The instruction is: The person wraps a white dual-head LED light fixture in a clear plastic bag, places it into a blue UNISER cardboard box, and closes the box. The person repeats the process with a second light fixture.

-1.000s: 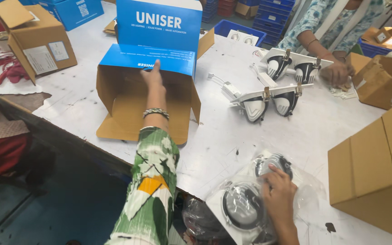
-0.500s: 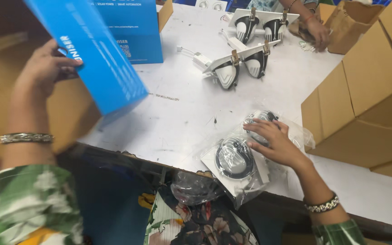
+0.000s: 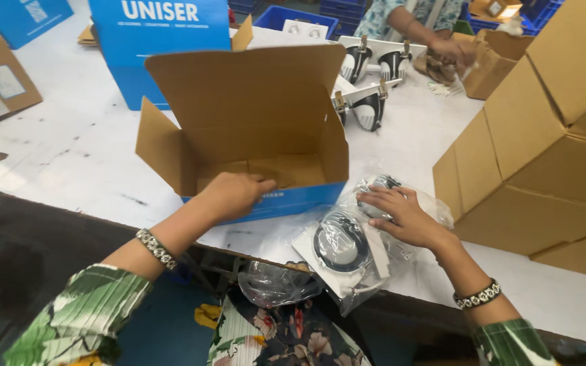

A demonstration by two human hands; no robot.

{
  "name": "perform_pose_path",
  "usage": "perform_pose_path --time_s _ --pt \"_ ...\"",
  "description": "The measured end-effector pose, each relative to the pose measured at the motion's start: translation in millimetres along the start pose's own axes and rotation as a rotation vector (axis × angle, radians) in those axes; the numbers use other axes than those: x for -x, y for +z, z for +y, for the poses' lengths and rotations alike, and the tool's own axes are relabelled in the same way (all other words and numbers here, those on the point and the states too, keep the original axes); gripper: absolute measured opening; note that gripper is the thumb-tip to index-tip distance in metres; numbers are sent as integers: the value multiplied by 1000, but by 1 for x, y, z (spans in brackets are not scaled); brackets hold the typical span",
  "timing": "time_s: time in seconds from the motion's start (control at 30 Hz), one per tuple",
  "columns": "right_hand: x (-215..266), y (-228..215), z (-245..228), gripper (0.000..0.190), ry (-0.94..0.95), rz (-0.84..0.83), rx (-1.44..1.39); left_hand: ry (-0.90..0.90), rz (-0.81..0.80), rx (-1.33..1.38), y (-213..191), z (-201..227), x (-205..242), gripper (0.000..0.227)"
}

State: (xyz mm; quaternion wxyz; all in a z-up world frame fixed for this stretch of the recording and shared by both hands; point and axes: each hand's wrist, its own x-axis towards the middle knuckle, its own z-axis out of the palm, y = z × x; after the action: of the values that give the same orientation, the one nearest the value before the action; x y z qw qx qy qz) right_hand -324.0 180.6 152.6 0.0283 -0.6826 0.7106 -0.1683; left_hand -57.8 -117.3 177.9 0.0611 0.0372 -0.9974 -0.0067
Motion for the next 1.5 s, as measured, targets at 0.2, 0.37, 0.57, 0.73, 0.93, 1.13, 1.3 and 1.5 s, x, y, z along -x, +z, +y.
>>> perform_pose_path --time_s 0.2,0.37,0.57,0.73,0.93,1.13,1.3,1.5 --pt "-18 28 7 30 38 -36 103 -151 37 226 11 -1 8 61" --pt "-34 53 20 14 133 328 -67 -326 51 66 13 7 8 67" --pt "-22 56 22 23 67 658 -266 -262 126 94 22 3 4 50" --pt "-11 34 4 32 296 788 -731 -280 89 69 20 1 4 48" --pt "10 -39 -29 30 94 839 -753 -264 97 48 29 -1 1 49" --pt "6 -107 -97 29 117 689 -649 -201 130 50 43 2 -3 32" --pt "-35 -154 -142 27 -27 681 -788 7 466 502 32 54 -2 54" --pt "-104 -161 -180 26 -108 679 -913 147 764 761 44 111 20 53"
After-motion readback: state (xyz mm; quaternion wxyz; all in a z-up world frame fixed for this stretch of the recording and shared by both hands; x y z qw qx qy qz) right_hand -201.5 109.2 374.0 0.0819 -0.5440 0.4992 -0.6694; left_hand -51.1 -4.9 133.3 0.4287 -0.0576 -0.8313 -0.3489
